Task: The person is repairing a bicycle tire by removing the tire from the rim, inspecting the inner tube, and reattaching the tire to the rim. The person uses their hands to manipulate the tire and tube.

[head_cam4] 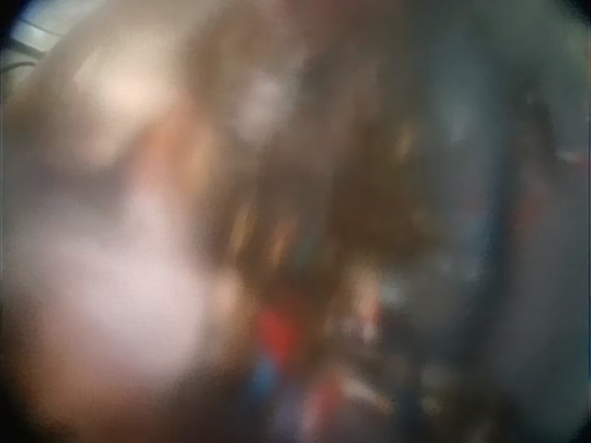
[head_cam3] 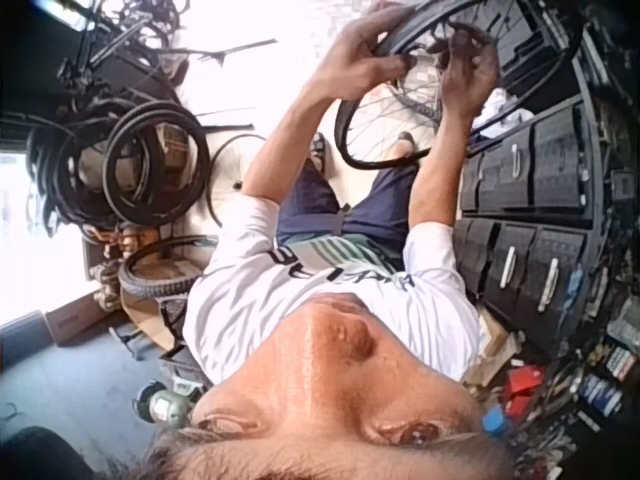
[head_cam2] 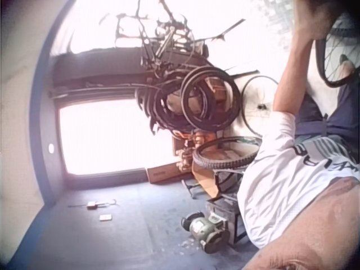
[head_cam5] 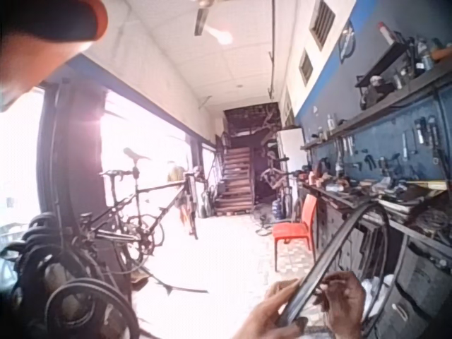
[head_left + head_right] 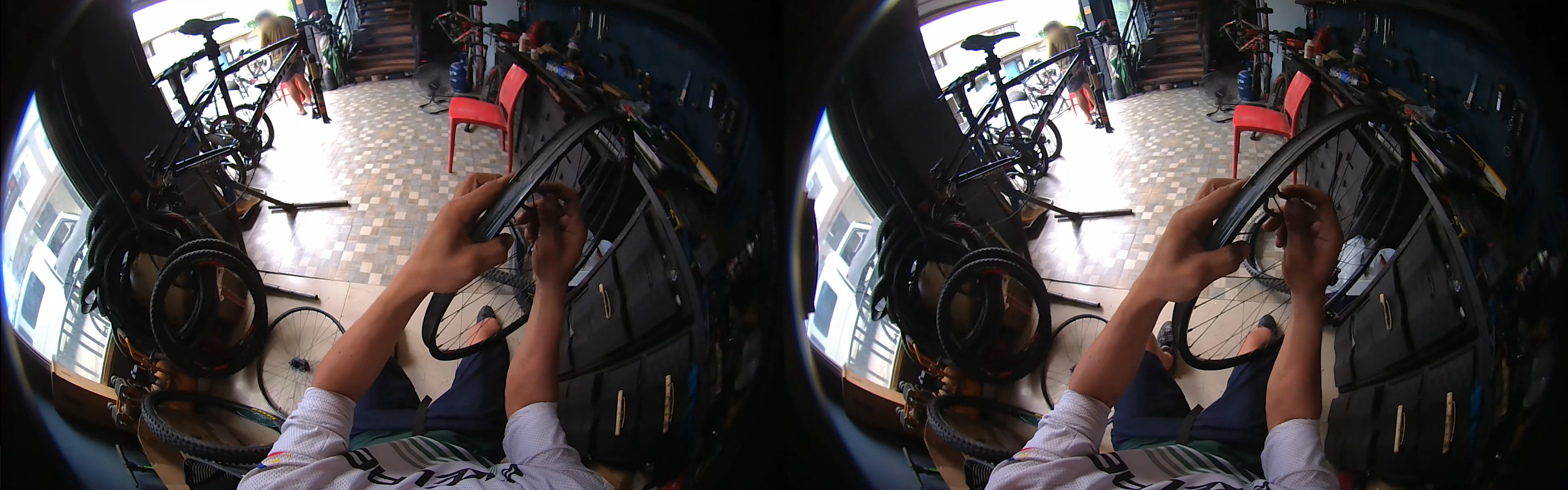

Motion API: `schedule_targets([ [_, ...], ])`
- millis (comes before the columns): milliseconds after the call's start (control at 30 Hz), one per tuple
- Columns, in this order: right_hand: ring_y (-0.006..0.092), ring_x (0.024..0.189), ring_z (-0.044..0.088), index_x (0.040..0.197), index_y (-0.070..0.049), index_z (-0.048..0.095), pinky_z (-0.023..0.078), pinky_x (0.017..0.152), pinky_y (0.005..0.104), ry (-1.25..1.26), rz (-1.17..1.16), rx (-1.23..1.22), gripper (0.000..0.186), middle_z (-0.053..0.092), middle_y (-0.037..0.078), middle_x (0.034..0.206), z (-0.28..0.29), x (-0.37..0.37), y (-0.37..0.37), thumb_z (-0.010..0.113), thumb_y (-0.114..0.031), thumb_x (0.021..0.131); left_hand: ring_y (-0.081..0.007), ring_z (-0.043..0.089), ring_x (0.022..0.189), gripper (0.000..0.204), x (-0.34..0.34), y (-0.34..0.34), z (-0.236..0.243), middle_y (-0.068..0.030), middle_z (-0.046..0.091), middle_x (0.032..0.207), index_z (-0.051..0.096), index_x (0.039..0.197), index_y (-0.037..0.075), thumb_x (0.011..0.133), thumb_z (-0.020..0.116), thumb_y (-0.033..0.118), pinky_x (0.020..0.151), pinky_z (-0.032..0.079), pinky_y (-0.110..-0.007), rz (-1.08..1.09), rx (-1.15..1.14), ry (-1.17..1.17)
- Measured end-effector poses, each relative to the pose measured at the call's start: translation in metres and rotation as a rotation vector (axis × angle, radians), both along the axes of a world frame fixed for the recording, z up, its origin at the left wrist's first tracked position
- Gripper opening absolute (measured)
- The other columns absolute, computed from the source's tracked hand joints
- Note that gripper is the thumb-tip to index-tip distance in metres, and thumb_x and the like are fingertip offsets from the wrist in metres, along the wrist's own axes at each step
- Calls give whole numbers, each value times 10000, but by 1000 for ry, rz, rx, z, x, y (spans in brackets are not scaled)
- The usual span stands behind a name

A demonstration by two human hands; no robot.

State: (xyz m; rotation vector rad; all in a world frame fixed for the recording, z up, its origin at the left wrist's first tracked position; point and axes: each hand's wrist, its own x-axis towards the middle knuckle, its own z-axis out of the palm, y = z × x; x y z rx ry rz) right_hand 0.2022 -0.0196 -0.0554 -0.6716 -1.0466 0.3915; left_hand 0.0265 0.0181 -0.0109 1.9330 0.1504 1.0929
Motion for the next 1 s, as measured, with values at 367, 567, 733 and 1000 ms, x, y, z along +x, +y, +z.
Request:
schedule_targets([
  [367,49,722,587,1140,-37,648,462,682,210,-181,-47,-19,273,630,-8,810,-2,-1,7,742,-44,884,-291,490,1315,673,3,-6,3,-194,564,1313,504,1376,-100,729,651,11,1122,335,-341,22,-180,-17],
  [567,71,697,623,1203,-41,570,484,643,219,-75,-73,62,263,660,36,786,-6,-3,3,681,-112,975,-317,464,1332,688,5,-9,3,-205,550,1333,493,1402,-94,752,675,37,1133,327,-363,61,-141,40],
  [733,49,660,588,1092,-27,593,474,557,221,78,-33,64,181,613,14,734,7,1,5,668,-160,995,-366,458,1327,658,2,-13,-7,-214,541,1362,531,1416,-6,833,752,205,1122,339,-441,232,149,4],
  [1000,54,655,560,977,-18,685,428,590,217,-199,110,-48,271,654,7,752,15,28,-14,633,-281,1020,-385,458,1398,689,-34,-46,-103,-224,499,1466,452,1439,-81,785,637,32,1134,364,-512,20,-66,-13],
])
